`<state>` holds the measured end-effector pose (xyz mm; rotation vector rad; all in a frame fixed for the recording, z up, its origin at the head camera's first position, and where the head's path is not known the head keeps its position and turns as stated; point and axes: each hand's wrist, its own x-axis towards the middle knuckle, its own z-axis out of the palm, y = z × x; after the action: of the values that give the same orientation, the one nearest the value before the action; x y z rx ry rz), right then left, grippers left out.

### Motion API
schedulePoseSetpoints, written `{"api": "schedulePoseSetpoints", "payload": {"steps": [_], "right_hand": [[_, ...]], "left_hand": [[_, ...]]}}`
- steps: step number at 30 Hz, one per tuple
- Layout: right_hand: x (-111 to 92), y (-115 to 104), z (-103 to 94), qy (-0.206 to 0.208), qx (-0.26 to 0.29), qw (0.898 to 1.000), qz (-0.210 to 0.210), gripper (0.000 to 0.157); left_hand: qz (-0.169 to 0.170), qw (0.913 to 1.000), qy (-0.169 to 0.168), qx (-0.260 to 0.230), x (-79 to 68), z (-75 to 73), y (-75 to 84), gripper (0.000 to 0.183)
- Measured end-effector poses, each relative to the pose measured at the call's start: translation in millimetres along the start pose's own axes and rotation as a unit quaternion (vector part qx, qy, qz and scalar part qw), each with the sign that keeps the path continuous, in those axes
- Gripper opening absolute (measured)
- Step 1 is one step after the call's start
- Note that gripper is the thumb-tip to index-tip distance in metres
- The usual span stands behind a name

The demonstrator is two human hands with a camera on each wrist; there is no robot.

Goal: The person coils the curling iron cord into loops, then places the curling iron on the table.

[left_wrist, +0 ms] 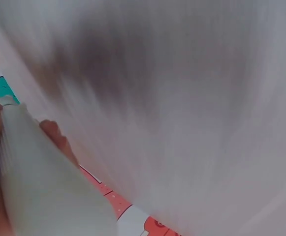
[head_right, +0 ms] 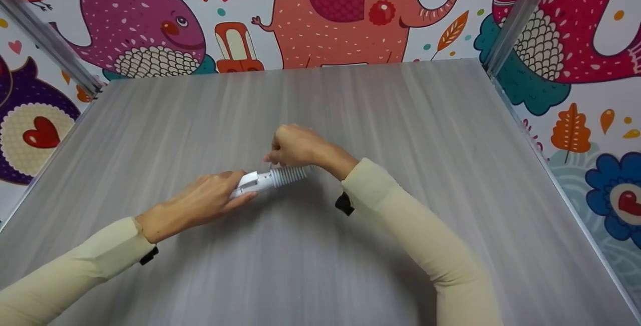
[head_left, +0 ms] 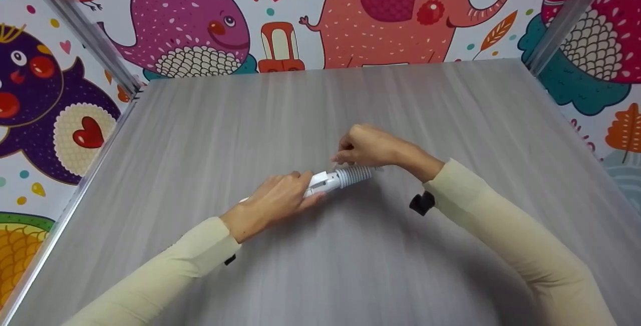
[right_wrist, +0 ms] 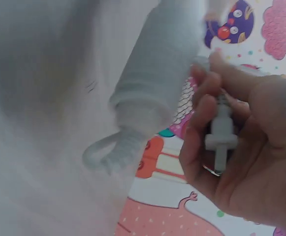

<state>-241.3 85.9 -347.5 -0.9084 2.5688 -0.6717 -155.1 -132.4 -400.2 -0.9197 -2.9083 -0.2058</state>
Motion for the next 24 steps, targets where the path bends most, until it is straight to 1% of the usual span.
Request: {"api": "schedulePoseSetpoints", "payload": {"steps": [5,8,10,13,16,18,20,24], "right_hand": [[-10.0,-8.7,-0.6,0.004,0.012,1.000,-0.004,0.024],[-15.1,-10.8,-0.5,0.004,0.044,0.999,0.012,0.021],[-17.8,-10.8,-0.5,0.003,0.072,0.997,0.027,0.020],[-20.8,-8.8,0.0,-0.005,0.128,0.990,0.051,0.020],[-23.9,-5.7,2.0,-0.008,0.182,0.980,0.076,0.020],[-26.6,-4.2,4.3,-0.002,0.211,0.974,0.086,0.022],[-29.3,-3.1,7.4,0.012,0.225,0.970,0.089,0.025],[-32.3,-2.1,16.8,0.045,0.229,0.969,0.080,0.026]], "left_hand": [[-0.023,0.9990,0.036,0.014,1.2,1.9,-0.5,0.038],[-0.031,0.9978,0.056,0.020,2.3,3.1,-0.4,0.038],[-0.037,0.9971,0.064,0.019,3.0,3.0,-0.2,0.039],[-0.050,0.9966,0.065,0.010,3.7,1.2,-0.2,0.039],[-0.068,0.9957,0.063,-0.004,4.0,-1.4,-0.6,0.040],[-0.079,0.9949,0.062,-0.011,4.2,-2.9,-1.1,0.040],[-0.086,0.9942,0.062,-0.016,4.5,-3.9,-1.5,0.041],[-0.102,0.9927,0.051,-0.039,4.7,-4.2,-1.2,0.041]]}}
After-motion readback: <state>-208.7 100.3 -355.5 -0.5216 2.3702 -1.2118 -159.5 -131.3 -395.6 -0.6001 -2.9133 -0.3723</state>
